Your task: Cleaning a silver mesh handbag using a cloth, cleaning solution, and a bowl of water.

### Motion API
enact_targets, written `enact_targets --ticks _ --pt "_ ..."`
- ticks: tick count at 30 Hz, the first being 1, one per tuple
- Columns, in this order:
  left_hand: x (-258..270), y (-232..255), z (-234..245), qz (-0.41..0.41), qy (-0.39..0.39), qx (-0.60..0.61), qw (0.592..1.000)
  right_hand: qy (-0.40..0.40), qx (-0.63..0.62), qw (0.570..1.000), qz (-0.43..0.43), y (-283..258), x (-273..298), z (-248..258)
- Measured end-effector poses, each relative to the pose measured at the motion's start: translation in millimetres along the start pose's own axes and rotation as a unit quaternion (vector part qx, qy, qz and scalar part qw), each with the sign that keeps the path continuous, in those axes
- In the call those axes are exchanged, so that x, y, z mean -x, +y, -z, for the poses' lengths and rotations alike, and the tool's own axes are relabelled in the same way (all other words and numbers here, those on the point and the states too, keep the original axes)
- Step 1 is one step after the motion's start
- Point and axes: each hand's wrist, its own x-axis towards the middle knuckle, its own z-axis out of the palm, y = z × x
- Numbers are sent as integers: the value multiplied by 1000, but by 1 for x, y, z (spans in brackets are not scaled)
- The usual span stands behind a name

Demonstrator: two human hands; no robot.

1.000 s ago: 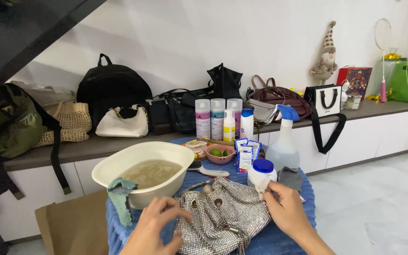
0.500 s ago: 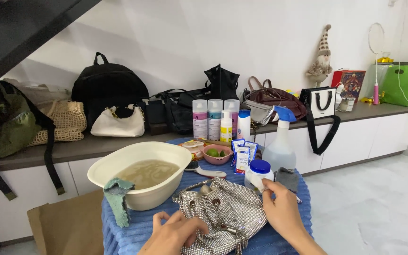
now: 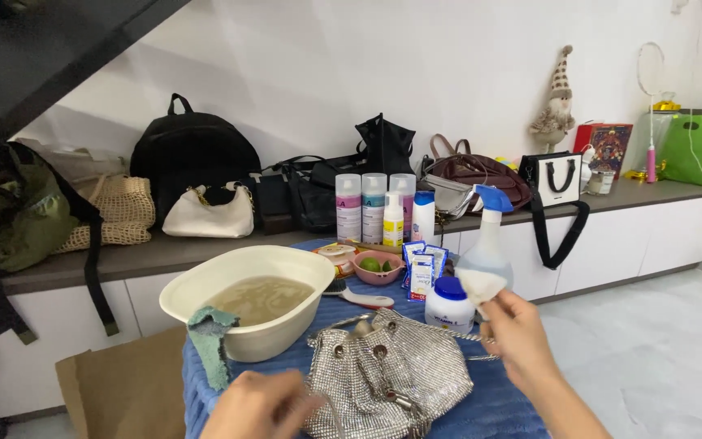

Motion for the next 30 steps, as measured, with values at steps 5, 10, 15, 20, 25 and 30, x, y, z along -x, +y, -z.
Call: enact_targets --ticks 5,10,15,20,25,30 --pt "3 -19 24 257 223 375 863 -14 -157 987 -31 -5 -48 19" --pt "0 -53 28 289 228 586 722 -42 -257 962 -83 7 -110 39" --pt "5 -78 26 314 127 583 738 -118 -310 939 -91 -30 -91 21" --pt "14 -89 22 166 -24 327 930 -118 -257 959 -30 -37 -81 7" --pt "-29 -92 -76 19 -467 71 881 -161 -83 983 27 -12 -82 22" --pt "-4 56 -109 -72 112 -80 988 -157 88 983 -45 9 -58 35"
